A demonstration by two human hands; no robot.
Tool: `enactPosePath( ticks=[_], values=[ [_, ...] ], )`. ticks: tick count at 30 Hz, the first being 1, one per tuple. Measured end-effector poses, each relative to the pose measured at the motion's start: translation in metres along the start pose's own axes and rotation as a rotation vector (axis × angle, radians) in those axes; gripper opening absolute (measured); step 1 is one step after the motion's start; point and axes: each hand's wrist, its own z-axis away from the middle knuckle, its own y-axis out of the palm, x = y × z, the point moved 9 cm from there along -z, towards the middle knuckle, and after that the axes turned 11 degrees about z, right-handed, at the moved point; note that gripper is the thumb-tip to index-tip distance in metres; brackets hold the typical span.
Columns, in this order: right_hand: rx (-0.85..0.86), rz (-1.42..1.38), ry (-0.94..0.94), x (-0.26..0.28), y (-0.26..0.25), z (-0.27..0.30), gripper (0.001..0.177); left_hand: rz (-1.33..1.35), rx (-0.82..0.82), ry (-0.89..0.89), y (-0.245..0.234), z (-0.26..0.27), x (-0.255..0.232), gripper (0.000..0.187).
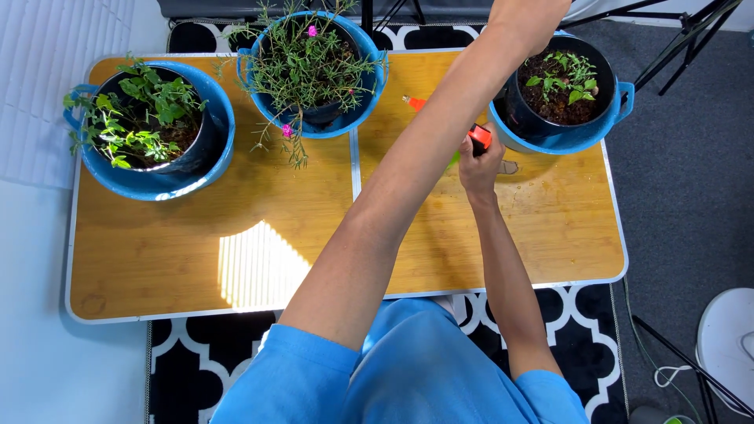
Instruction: The recorder is assembling a manual pressure garden sprayer by attaching the wand and nozzle components.
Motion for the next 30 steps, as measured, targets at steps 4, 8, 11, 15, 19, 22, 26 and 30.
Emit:
enactPosePath(
  ticks=[4,8,11,15,19,22,26,30],
  values=[
    [-0.002,0.004,-0.017,-0.004,0.001,0.001,0.064,-0.036,0.035,0.002,0.068,-0.017,0.008,0.018],
    [0.009,-0.013,0.001,-0.008,0.002,0.002,0.064,-0.068,0.08,-0.012,0.065,-0.01,0.006,0.015],
    [0.005,0.006,-0.01,-0.009,0.001,0.002,0.064,-0.089,0.099,-0.007,0.067,-0.009,0.005,0.014],
    [0.003,0.013,-0.013,-0.006,0.001,0.002,0.064,-0.132,0.093,0.038,0.067,-0.007,0.004,0.02],
    [0.001,-0.007,-0.016,-0.001,0.0,0.001,0.064,-0.056,0.153,0.017,0.074,-0.001,0.008,0.014],
    [0.002,-0.015,-0.013,-0.001,0.001,0.0,0.062,-0.034,0.262,-0.033,0.087,0.007,0.015,0.015],
    [-0.006,-0.011,-0.001,-0.004,0.0,0.001,0.059,-0.003,0.347,-0.059,0.104,0.019,0.021,0.013],
    [-0.008,-0.004,-0.015,-0.002,-0.001,0.001,0.057,-0.008,0.382,-0.067,0.109,0.031,0.022,0.013]
  ],
)
